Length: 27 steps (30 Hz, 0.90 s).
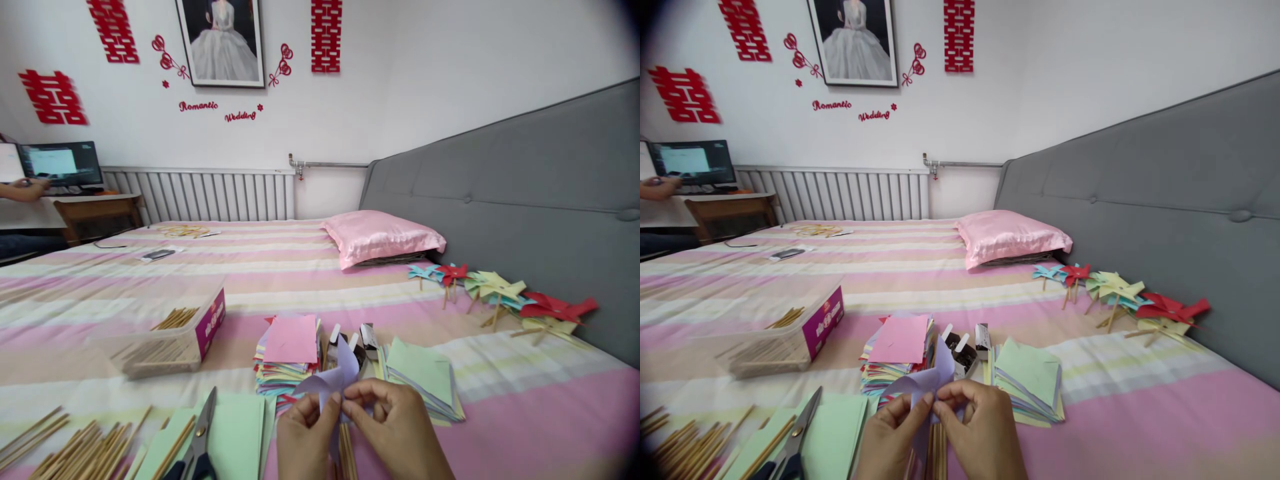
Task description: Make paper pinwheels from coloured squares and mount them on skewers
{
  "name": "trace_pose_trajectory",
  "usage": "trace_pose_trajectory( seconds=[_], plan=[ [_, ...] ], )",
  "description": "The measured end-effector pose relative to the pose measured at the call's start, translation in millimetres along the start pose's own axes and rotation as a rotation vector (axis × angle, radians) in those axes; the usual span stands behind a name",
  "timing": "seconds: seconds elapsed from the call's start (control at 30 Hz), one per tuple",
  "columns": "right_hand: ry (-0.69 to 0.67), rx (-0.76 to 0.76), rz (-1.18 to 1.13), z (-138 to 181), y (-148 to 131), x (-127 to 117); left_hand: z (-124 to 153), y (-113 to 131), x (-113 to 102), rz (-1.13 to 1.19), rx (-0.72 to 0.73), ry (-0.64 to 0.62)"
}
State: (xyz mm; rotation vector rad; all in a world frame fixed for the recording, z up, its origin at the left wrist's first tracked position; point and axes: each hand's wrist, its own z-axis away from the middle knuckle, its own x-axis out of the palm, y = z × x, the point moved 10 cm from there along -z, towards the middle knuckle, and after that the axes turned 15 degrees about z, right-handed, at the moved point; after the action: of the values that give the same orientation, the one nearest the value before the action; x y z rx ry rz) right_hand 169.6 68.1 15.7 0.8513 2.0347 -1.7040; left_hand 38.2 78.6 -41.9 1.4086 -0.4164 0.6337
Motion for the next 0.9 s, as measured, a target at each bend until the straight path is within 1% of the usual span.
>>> trace_pose_trajectory(
  seconds=[0.1, 0.17, 0.27, 0.3, 0.37, 0.4, 0.43, 0.5, 0.57, 0.67, 0.77, 0.83, 0.9],
  plan=[
    [0.019, -0.028, 0.011, 0, -2, -5, 1, 1, 1, -0.001, -0.012, 0.012],
    [0.084, -0.028, 0.017, -1, 3, -16, 1, 4, -3, 0.001, 0.001, 0.058],
    [0.211, 0.048, 0.001, -6, 26, -40, 3, 11, -12, 0.01, 0.053, 0.163],
    [0.231, 0.081, 0.007, -8, 35, -46, 4, 13, -14, 0.008, 0.07, 0.191],
    [0.234, 0.143, 0.08, -13, 51, -51, 5, 16, -18, -0.015, 0.096, 0.232],
    [0.22, 0.149, 0.145, -16, 56, -51, 5, 17, -20, -0.03, 0.106, 0.248],
    [0.206, 0.119, 0.216, -18, 57, -49, 5, 18, -21, -0.044, 0.111, 0.256],
    [0.168, -0.014, 0.355, -22, 50, -38, 5, 18, -21, -0.064, 0.113, 0.252],
    [0.114, -0.165, 0.457, -21, 42, -20, 4, 16, -20, -0.068, 0.104, 0.231],
    [0.009, -0.324, 0.562, -18, 36, 9, 2, 7, -15, -0.065, 0.041, 0.158],
    [-0.092, -0.379, 0.635, -17, 35, 27, 0, -7, -7, -0.044, -0.054, 0.048],
    [-0.128, -0.377, 0.654, -18, 32, 31, -1, -10, -6, -0.035, -0.07, 0.018],
    [-0.122, -0.36, 0.658, -20, 29, 31, -2, -11, -7, -0.033, -0.065, 0.008]
  ],
)
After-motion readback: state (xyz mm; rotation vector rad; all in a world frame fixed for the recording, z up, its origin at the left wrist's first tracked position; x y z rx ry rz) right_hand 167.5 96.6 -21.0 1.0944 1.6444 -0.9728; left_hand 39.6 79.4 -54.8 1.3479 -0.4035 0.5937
